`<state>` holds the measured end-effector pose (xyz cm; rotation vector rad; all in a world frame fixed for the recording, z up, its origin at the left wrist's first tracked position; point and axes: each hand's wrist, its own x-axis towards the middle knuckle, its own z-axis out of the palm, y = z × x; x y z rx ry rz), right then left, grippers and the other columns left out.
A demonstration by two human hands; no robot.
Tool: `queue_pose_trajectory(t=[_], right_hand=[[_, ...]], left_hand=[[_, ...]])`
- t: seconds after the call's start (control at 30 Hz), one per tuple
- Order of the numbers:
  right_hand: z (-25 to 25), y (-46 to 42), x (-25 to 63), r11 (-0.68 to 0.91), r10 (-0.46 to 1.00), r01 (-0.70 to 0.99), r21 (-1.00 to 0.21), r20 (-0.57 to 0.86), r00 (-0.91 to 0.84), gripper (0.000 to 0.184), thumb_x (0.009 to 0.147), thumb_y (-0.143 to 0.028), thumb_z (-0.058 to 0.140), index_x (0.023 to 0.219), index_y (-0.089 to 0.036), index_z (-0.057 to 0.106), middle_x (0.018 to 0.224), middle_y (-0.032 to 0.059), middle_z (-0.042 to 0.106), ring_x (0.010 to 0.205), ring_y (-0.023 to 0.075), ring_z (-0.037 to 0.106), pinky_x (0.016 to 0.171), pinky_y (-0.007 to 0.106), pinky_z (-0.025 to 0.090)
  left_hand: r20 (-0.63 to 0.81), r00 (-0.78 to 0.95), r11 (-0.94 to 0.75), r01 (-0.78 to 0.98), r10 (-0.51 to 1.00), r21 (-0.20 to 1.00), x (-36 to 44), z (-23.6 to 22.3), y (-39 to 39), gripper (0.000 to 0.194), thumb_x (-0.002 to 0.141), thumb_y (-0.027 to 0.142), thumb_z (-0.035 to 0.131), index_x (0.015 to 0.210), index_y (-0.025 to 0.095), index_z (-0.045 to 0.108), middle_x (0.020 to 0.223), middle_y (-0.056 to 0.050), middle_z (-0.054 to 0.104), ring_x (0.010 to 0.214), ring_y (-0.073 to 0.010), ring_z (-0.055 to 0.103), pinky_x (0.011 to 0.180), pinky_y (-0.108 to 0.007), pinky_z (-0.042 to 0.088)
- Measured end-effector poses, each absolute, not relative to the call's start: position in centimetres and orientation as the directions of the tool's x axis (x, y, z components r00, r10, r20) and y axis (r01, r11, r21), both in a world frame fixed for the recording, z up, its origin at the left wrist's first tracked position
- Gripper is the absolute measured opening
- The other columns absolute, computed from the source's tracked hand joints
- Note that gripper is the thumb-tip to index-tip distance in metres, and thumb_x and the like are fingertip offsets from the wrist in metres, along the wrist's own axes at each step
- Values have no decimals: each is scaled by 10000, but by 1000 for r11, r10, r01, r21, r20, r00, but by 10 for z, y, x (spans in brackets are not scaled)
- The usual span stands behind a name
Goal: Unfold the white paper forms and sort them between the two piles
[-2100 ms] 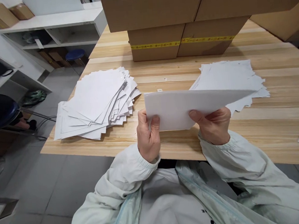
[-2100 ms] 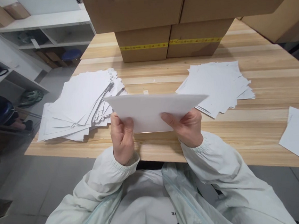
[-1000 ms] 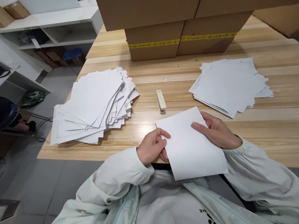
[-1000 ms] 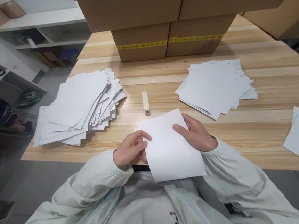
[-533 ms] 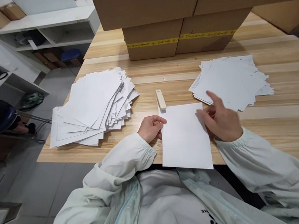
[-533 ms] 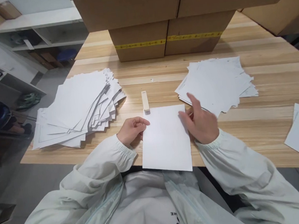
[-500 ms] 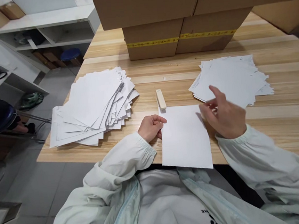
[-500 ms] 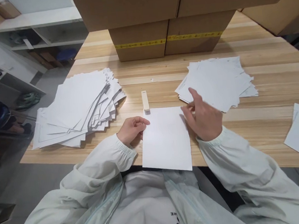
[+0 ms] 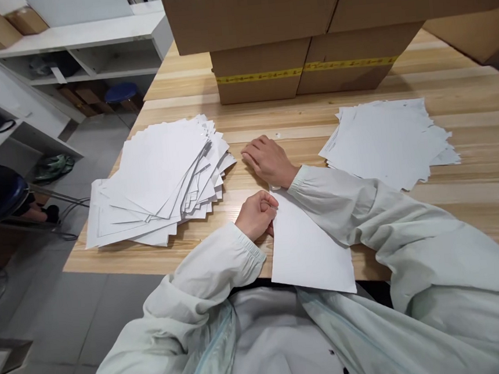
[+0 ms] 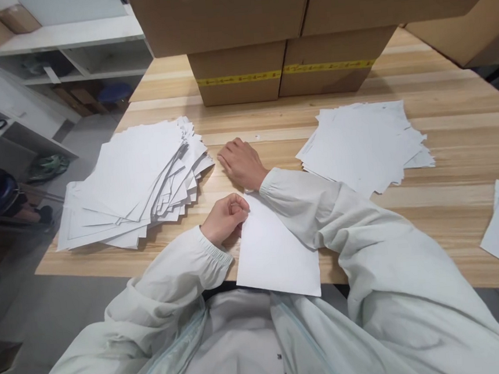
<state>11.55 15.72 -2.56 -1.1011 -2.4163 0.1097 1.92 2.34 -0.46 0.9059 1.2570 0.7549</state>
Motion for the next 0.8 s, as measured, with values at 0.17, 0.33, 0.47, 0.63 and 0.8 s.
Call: queue_pose_trajectory(t=[0.17,0.33,0.47,0.63,0.8], right_hand=[[-28,156,115,661,733,695,-282,439,-519,409,1049,-319,342,1191,-134,678,1230,163,700,1164,327,543,992,494,421],[-6,129,162,607,774,583,-540,568,-280,435,1029,-463,412,1279,-187,636,1274,130,697,1190,272,609,1080,491,455],[-5,56,235,253,949,375,-892,305,83,467,944,-569,571,1242,-220,656,1170,98,735,1085,247,689,946,452,576],[-25,-33,269,-243,952,127,-962,-261,-160,479,798,-596,742,1104,-227,727,931,71,776,802,231,731,723,382,634],[-4,4,273,-105,944,190,-976,-38,329,316,713,-416,849,864,-154,756,889,98,785,701,199,697,645,343,585]], left_hand=[[-450,163,451,34,878,892,21,-6,26,225,715,-21,490,758,200,494,403,116,453,327,-98,461,374,-189,403],[-320,238,323,27,917,946,5,-18,-2,150,747,50,531,775,198,526,472,105,442,374,-75,420,414,-185,318],[2,145,-16,95,989,995,-17,-19,-41,44,831,145,586,819,187,581,646,42,563,541,-77,487,524,-209,357],[230,27,-231,179,973,956,-12,-4,-54,59,914,171,559,889,197,605,744,12,645,624,-93,577,578,-217,428],[401,37,-395,279,915,875,-10,18,-35,124,965,210,558,1073,215,619,784,24,687,668,-96,661,668,-222,537]])
